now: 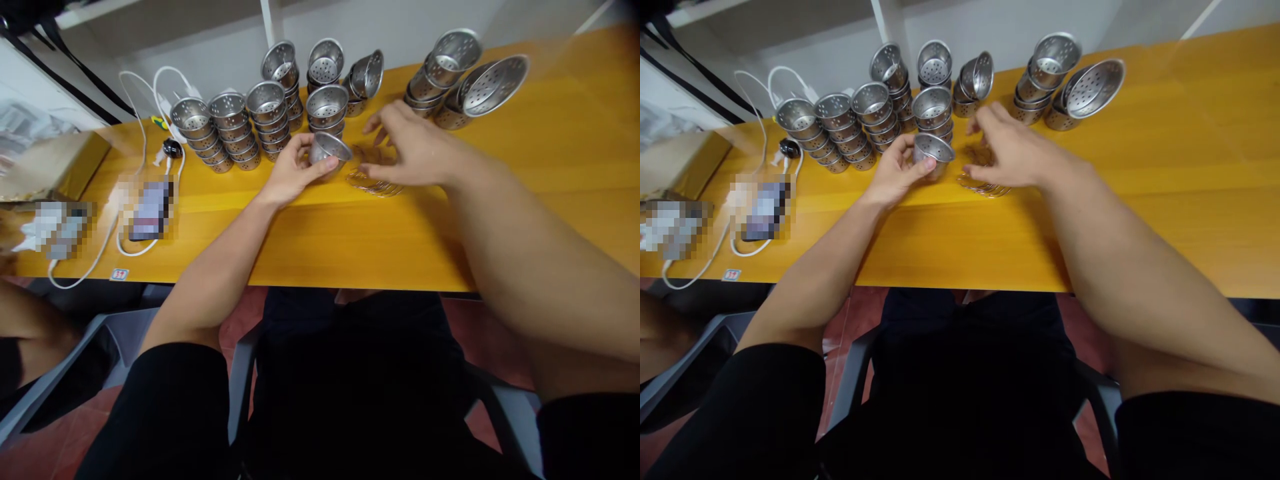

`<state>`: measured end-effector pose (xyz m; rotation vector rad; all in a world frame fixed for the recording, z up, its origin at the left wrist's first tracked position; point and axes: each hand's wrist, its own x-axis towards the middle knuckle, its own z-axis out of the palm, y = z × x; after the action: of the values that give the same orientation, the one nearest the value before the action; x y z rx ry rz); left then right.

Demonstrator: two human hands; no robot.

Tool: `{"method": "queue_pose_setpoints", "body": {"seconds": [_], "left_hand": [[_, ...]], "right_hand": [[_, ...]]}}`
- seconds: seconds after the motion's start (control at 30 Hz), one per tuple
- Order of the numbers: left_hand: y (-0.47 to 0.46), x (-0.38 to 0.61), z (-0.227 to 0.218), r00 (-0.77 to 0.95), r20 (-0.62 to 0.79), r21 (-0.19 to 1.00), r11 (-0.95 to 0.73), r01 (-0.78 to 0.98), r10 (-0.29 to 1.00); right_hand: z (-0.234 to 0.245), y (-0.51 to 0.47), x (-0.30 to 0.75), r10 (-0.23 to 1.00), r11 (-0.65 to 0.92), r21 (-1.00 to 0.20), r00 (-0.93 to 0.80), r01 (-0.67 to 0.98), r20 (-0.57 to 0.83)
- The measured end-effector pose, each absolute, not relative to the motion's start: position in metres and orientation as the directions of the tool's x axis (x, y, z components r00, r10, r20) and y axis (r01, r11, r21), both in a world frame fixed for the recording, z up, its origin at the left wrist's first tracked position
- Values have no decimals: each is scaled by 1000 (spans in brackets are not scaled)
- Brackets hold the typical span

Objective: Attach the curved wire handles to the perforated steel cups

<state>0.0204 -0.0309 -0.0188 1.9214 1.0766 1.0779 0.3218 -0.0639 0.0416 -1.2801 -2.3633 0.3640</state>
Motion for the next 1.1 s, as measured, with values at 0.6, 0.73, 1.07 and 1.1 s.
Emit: {"method": "queue_pose_setpoints", "body": {"seconds": [0.6, 0.73, 1.07, 1.1], "left_hand": [[-20, 9, -40, 533, 303, 899, -422, 116, 790], [-18, 7, -41, 534, 330, 872, -468, 143, 778], [-22, 11, -37, 528, 295, 860, -462, 216, 796], [-23, 12, -37, 530, 292, 860, -461, 219, 796]], "right_hand": [[64, -46, 285, 715, 558, -181, -358, 810, 601], [76, -23, 262, 750, 542, -145, -399, 828, 527], [60, 2, 245, 739, 624, -219, -475, 750, 477], [60, 2, 245, 740, 628, -239, -473, 741, 478]]}}
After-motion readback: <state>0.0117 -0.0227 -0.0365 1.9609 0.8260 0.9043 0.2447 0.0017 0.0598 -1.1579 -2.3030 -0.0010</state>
